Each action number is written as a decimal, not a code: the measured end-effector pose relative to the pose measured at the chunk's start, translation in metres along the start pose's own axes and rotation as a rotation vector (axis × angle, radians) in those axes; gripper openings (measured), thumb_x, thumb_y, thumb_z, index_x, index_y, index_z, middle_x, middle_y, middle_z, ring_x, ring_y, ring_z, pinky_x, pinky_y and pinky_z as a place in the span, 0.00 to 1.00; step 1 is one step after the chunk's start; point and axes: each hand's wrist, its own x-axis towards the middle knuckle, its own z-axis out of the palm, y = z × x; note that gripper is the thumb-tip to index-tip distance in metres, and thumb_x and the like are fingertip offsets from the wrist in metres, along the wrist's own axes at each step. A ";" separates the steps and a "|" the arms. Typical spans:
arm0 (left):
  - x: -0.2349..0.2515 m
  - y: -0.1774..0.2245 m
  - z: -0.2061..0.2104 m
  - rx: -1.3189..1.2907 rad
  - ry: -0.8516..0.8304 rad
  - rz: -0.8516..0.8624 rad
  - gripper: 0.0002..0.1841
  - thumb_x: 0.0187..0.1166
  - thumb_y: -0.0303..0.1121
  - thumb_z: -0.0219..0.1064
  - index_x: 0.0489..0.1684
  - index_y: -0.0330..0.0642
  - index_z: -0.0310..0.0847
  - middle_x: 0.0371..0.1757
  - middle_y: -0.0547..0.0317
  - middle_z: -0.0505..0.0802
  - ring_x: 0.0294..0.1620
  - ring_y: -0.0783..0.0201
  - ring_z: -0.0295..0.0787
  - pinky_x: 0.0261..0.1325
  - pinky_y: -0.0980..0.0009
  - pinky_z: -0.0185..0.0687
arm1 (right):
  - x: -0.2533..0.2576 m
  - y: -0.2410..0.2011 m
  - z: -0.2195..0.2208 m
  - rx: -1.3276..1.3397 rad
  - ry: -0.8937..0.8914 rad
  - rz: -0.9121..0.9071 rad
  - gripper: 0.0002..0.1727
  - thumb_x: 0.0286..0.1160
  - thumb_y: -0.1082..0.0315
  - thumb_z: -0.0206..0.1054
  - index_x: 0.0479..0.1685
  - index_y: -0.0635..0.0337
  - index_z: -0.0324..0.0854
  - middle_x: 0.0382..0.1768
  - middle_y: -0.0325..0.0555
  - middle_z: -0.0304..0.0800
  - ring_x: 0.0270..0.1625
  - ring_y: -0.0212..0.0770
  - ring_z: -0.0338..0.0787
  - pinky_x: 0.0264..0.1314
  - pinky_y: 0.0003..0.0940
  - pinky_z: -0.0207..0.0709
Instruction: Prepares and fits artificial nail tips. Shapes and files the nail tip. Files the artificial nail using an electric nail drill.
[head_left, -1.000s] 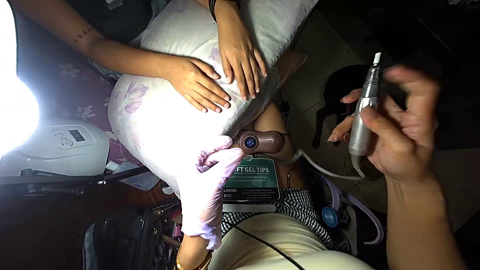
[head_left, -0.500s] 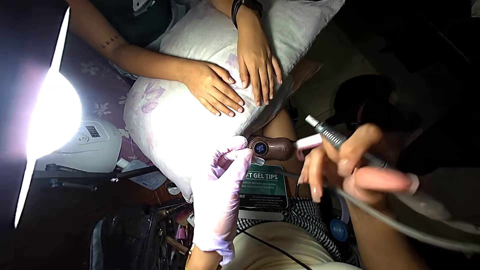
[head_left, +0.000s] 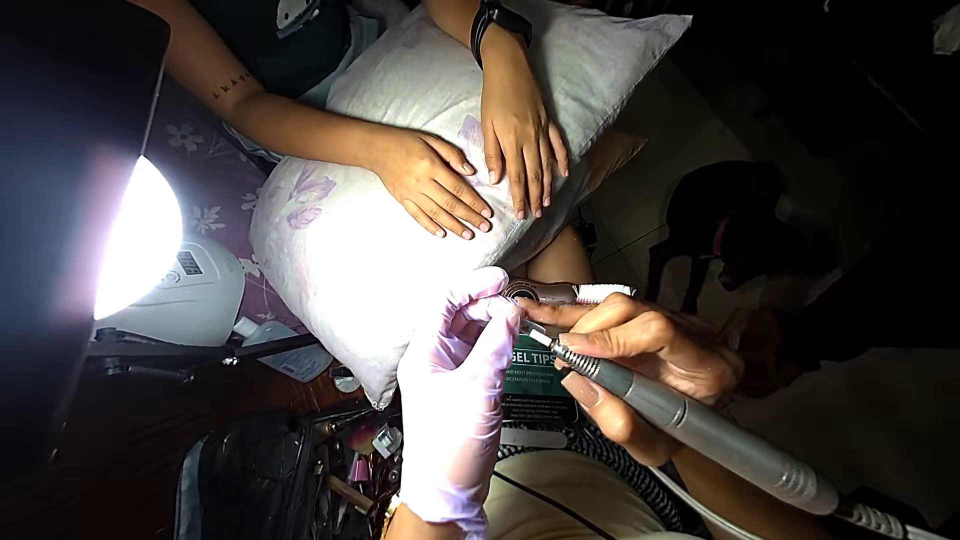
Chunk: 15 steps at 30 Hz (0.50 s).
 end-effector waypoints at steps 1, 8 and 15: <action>0.000 0.000 0.000 0.003 0.000 -0.001 0.14 0.73 0.17 0.66 0.55 0.34 0.84 0.37 0.60 0.95 0.38 0.72 0.93 0.47 0.79 0.89 | 0.000 0.001 0.000 -0.017 -0.001 -0.007 0.10 0.72 0.63 0.73 0.41 0.62 0.85 0.37 0.44 0.94 0.48 0.41 0.98 0.54 0.39 0.96; -0.001 -0.003 0.001 0.008 0.001 -0.007 0.13 0.73 0.17 0.67 0.54 0.34 0.84 0.37 0.60 0.95 0.37 0.73 0.92 0.44 0.80 0.89 | -0.003 0.001 0.001 -0.074 0.014 -0.041 0.10 0.73 0.63 0.72 0.41 0.62 0.85 0.37 0.43 0.93 0.46 0.40 0.97 0.54 0.38 0.96; 0.001 -0.005 0.001 0.002 0.014 -0.034 0.13 0.73 0.18 0.67 0.54 0.35 0.85 0.37 0.59 0.95 0.37 0.72 0.92 0.44 0.79 0.89 | -0.005 0.003 0.000 -0.123 0.006 -0.052 0.11 0.74 0.62 0.71 0.40 0.61 0.85 0.35 0.42 0.91 0.43 0.36 0.96 0.53 0.37 0.96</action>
